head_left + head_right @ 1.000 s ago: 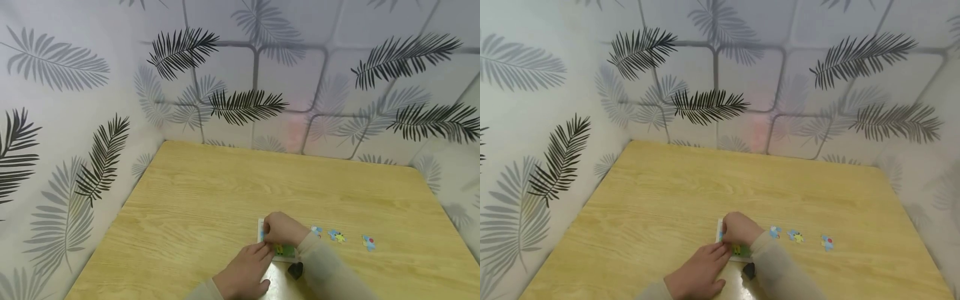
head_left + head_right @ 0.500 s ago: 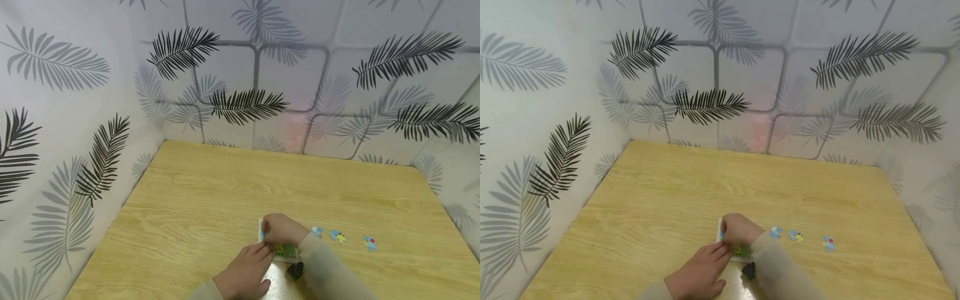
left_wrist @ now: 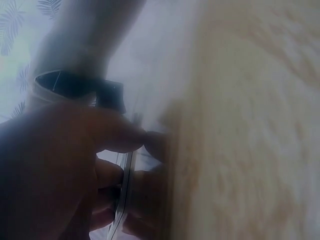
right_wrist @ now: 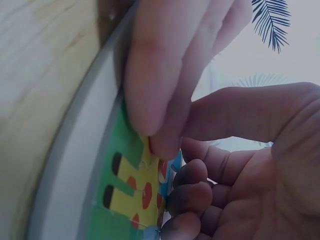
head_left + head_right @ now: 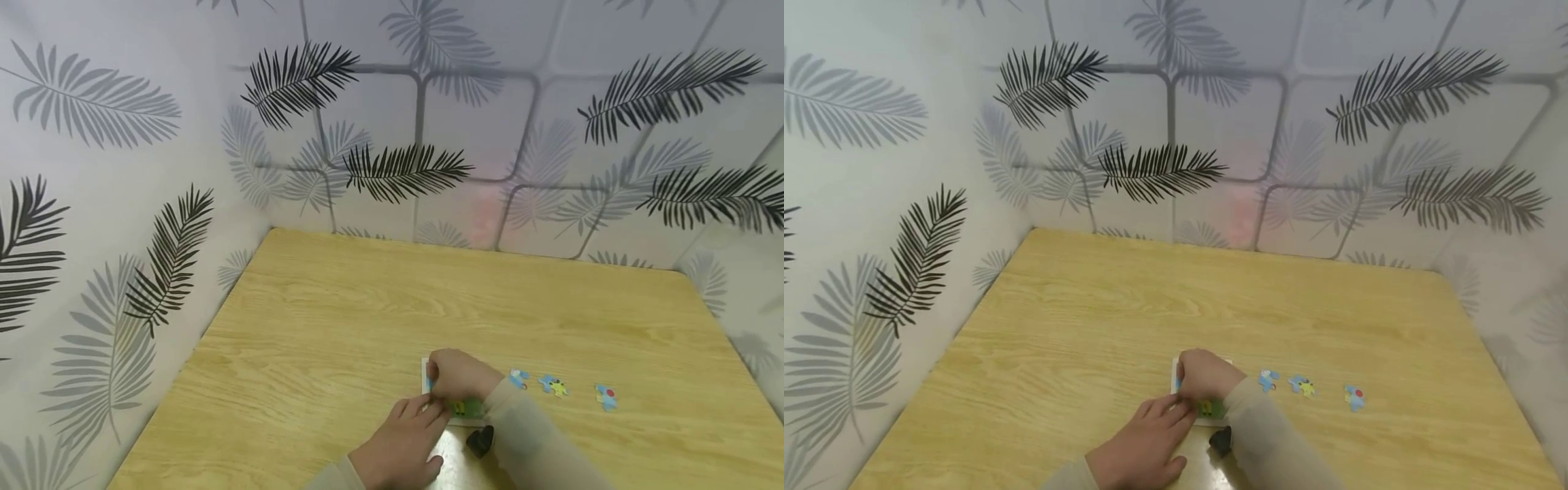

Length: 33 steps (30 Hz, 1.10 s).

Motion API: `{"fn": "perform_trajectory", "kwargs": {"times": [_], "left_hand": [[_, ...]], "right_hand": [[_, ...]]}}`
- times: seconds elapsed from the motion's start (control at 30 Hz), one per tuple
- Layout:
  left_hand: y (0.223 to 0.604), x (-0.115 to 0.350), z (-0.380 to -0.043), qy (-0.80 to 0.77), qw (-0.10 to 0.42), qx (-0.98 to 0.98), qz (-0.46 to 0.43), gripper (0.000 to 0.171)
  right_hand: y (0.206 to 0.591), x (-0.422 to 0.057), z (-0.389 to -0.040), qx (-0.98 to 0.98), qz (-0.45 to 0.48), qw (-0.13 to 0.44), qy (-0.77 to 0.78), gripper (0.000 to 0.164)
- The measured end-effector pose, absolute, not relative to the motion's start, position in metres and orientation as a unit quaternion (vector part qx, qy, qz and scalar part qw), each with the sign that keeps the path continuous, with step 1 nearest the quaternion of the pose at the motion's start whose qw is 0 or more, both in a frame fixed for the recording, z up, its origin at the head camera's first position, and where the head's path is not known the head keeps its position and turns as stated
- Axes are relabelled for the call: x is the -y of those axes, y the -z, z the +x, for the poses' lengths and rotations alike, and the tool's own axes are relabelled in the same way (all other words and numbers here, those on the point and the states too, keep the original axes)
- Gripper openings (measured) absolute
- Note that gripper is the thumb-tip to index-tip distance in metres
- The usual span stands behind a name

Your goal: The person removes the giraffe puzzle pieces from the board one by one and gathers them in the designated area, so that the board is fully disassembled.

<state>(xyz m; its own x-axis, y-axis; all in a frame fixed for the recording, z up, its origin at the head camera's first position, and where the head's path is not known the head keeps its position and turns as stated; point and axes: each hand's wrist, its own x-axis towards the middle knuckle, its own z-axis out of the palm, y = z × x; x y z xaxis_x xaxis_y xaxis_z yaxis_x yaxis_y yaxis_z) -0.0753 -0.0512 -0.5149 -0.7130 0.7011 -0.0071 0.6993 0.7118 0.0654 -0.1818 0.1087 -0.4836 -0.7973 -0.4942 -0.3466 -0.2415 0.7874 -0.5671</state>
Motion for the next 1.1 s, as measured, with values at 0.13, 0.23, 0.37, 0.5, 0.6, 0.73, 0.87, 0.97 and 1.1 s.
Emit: {"fn": "perform_trajectory", "kwargs": {"times": [0.13,0.23,0.37,0.5,0.6,0.73,0.87,0.97,1.1], "left_hand": [[0.516,0.051,-0.075,-0.030,0.030,-0.927,0.373,0.068],[0.516,0.050,-0.075,-0.031,0.039,-0.928,0.369,0.068],[0.517,0.049,-0.074,-0.038,0.056,-0.931,0.360,0.069],[0.517,0.049,-0.075,-0.051,0.079,-0.930,0.354,0.068],[0.517,0.050,-0.076,-0.049,0.081,-0.931,0.353,0.068],[0.516,0.050,-0.077,-0.044,0.083,-0.930,0.355,0.069],[0.515,0.050,-0.077,-0.046,0.087,-0.928,0.358,0.069],[0.514,0.050,-0.076,-0.046,0.088,-0.928,0.359,0.068],[0.510,0.049,-0.077,-0.041,0.086,-0.929,0.358,0.068]], "right_hand": [[0.484,-0.109,-0.182,-0.910,-0.210,0.246,0.261,0.016],[0.484,-0.112,-0.181,-0.905,-0.219,0.243,0.271,0.016],[0.483,-0.116,-0.180,-0.897,-0.233,0.243,0.286,0.015],[0.480,-0.120,-0.181,-0.890,-0.258,0.234,0.293,0.012],[0.479,-0.122,-0.182,-0.888,-0.287,0.214,0.290,0.011],[0.481,-0.126,-0.184,-0.883,-0.310,0.198,0.291,0.011],[0.484,-0.131,-0.184,-0.873,-0.306,0.206,0.320,0.012],[0.487,-0.134,-0.183,-0.869,-0.304,0.205,0.333,0.012],[0.490,-0.136,-0.184,-0.870,-0.298,0.195,0.340,0.009]]}}
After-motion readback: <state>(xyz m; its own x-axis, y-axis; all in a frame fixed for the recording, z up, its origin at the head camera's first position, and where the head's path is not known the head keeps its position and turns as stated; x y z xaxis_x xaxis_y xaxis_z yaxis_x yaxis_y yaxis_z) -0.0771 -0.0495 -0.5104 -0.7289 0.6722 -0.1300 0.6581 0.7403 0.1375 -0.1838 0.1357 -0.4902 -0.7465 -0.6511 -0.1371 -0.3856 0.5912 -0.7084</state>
